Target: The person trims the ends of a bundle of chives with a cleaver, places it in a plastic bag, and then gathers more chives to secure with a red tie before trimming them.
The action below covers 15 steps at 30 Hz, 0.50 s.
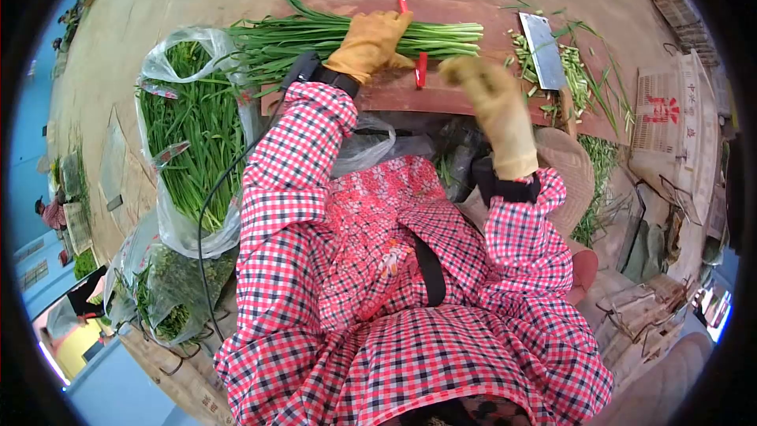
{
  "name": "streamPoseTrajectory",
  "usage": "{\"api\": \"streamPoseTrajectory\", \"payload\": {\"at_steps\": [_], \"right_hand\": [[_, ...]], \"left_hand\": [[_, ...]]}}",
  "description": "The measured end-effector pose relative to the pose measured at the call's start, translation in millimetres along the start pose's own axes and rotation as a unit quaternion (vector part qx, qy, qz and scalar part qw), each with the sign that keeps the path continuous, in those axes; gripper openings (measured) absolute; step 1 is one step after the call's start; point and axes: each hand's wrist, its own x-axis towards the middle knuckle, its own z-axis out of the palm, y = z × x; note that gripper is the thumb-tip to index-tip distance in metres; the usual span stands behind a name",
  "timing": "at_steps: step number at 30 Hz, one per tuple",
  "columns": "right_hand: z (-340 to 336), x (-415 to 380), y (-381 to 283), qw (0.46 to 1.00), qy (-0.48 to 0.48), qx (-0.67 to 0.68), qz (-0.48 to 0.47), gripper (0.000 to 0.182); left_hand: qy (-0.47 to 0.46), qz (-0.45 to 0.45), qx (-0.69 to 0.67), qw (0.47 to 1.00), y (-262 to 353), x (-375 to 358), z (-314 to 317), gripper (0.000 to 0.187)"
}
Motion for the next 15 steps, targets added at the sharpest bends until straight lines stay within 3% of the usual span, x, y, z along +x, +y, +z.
{"api": "streamPoseTrajectory", "payload": {"at_steps": [1,3,5,8,9,11,13,15], "right_hand": [[9.1,-6.3,8.3,0.993,-0.094,-0.018,0.064,0.031],[33.7,-15.8,26.0,0.931,-0.263,-0.244,0.074,0.036],[58.9,-28.6,49.6,0.872,-0.324,-0.361,0.061,0.033],[87.5,-28.7,89.4,0.863,-0.321,-0.379,0.093,0.03],[92.3,-25.4,84.6,0.837,-0.333,-0.421,0.104,0.031],[99.4,-27.2,61.9,0.882,-0.29,-0.351,0.123,0.031],[106.5,-31.5,63.9,0.904,-0.268,-0.314,0.107,0.035],[114.9,-36.4,87.6,0.937,-0.172,-0.302,0.034,0.038]], "left_hand": [[0.015,0.01,0.009,1.0,-3.2,-2.5,1.9,0.087],[0.06,0.043,0.018,0.997,-8.1,-11.1,2.6,0.089],[0.115,0.087,0.019,0.989,-10.9,-21.9,0.4,0.09],[0.118,0.061,-0.003,0.991,-12.4,-42.6,-30.6,0.083],[0.136,0.047,-0.081,0.986,-9.4,-58.7,-46.9,0.071],[0.211,0.022,-0.164,0.963,-20.5,-85.2,-39.3,0.048],[0.148,-0.101,-0.304,0.936,-10.9,-124.1,-72.4,0.027],[0.186,-0.168,-0.339,0.907,-18.2,-159.6,-74.1,0.024]]}}
